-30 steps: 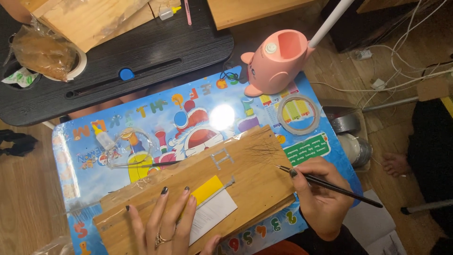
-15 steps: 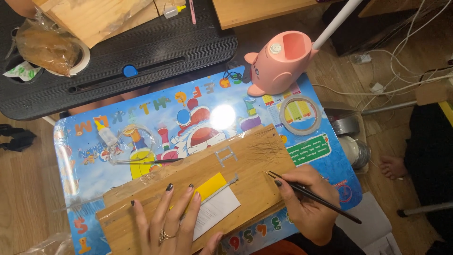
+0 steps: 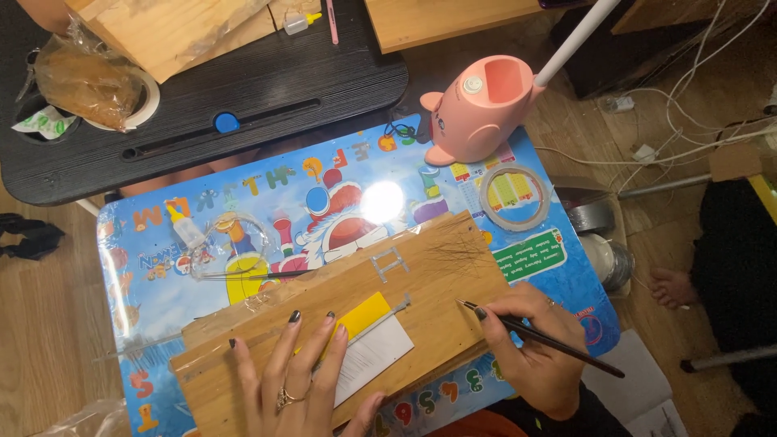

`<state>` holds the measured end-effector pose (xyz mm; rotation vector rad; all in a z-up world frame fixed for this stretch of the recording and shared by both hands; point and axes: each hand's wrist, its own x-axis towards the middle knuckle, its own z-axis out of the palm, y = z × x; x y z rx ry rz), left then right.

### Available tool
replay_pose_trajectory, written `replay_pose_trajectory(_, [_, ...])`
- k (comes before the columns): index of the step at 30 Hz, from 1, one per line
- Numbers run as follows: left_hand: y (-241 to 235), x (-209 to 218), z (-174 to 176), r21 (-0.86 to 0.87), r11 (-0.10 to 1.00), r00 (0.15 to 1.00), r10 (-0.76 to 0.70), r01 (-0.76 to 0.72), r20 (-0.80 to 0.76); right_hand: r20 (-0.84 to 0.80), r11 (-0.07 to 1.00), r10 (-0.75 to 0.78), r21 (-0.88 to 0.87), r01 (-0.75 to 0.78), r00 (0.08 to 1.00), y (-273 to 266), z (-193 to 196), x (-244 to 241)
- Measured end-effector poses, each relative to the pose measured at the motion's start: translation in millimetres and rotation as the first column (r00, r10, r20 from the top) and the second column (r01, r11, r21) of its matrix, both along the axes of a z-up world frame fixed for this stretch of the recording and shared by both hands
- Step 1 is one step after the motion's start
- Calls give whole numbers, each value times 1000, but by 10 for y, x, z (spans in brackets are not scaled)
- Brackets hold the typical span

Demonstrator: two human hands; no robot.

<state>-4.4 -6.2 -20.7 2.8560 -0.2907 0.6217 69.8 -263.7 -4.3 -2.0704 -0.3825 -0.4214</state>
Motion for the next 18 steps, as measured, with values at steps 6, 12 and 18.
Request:
replay_pose_trajectory(6, [-5,9,-7,-7,1000,999,0,0,36,-18,997,-42,70,43,999,-33,24,-82])
replay_pose_trajectory(12, [-3,-9,18,-8,1000,1000,-1,1,-5,-28,987,-116,110,119,993,-122,-32,-163])
replay_pose_trajectory(18, [-12,11,-13,-14,1000,999,-3,3,48,-56,984,-171,45,174,984,-82,27,-135])
